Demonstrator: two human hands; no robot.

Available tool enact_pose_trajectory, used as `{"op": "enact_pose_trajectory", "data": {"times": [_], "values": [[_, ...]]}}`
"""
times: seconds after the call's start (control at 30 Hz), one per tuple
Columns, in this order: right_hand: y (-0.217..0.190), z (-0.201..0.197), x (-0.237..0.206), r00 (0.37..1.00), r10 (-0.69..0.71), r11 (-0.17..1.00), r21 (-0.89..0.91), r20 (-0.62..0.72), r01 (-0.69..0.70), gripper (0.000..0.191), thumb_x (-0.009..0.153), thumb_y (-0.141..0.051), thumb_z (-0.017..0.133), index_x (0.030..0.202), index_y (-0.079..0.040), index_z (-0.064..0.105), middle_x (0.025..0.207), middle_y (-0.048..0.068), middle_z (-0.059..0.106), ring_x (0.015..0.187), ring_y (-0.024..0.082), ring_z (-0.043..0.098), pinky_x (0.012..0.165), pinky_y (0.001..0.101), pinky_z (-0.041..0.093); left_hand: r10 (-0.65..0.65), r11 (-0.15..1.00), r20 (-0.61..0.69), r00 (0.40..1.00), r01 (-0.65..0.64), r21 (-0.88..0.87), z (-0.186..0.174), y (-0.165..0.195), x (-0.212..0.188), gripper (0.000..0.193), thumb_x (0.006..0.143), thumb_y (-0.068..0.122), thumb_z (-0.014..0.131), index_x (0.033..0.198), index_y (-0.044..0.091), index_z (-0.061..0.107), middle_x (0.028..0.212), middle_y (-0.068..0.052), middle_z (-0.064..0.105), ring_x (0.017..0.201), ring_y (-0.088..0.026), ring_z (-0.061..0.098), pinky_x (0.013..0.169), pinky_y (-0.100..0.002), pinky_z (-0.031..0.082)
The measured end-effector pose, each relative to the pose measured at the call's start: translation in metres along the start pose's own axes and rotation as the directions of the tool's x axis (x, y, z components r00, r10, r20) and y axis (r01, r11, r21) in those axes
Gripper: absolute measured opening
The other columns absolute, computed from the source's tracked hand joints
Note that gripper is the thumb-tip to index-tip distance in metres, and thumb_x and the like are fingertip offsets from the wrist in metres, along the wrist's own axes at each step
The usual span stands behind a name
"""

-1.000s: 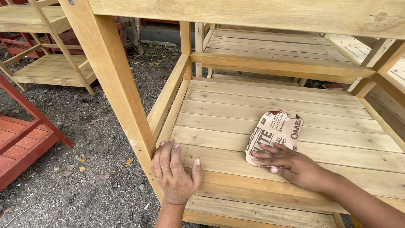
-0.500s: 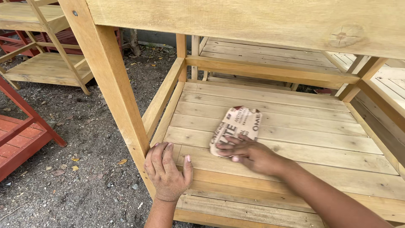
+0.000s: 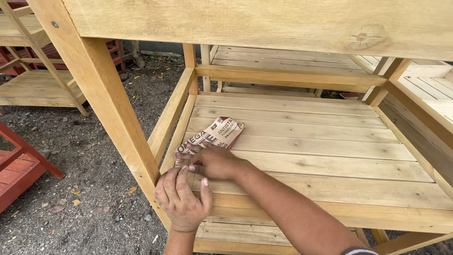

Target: The person sands a small wooden table-like furniture frame with a sheet of sandpaper, first rubbing the top slats and rails, then working along the edges and sides, and finally sanding the lower shelf surface while steadying the piece with the other hand.

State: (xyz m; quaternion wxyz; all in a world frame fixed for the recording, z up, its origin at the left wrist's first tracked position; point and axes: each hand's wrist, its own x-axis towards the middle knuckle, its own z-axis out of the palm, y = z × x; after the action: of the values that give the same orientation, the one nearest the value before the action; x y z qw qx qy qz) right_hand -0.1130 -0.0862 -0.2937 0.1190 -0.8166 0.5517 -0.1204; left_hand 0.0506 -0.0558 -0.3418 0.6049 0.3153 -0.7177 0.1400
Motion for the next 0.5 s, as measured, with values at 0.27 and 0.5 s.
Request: {"op": "enact_pose_trajectory", "data": {"times": [0.27,0.5], "values": [[0.038,-0.046,-0.205,0.978,0.199,0.978,0.073,-0.060,-0.194,0.036,0.100,-0.028,0.054,0.132,-0.024,0.070,0.152,-0.009,0.058,0.155,0.018,0.031,0.125,0.0464,0.013,-0.025,0.999,0.043,0.999,0.024,0.026,-0.004,-0.001,0.000,0.050,0.090,0.030,0.071,0.127,-0.001,0.059,0.127,-0.019,0.060,0.120,-0.038,0.050,0.104,-0.050,0.039],[0.051,-0.047,-0.282,0.902,0.422,0.905,0.093,-0.089,-0.415,0.041,0.097,-0.025,0.056,0.136,-0.023,0.071,0.153,-0.010,0.059,0.153,0.015,0.032,0.128,0.0434,0.018,-0.041,0.998,0.025,0.999,0.039,0.056,0.002,0.003,-0.005,0.048,0.091,0.032,0.070,0.125,0.000,0.059,0.125,-0.018,0.060,0.118,-0.037,0.050,0.103,-0.050,0.039]]}}
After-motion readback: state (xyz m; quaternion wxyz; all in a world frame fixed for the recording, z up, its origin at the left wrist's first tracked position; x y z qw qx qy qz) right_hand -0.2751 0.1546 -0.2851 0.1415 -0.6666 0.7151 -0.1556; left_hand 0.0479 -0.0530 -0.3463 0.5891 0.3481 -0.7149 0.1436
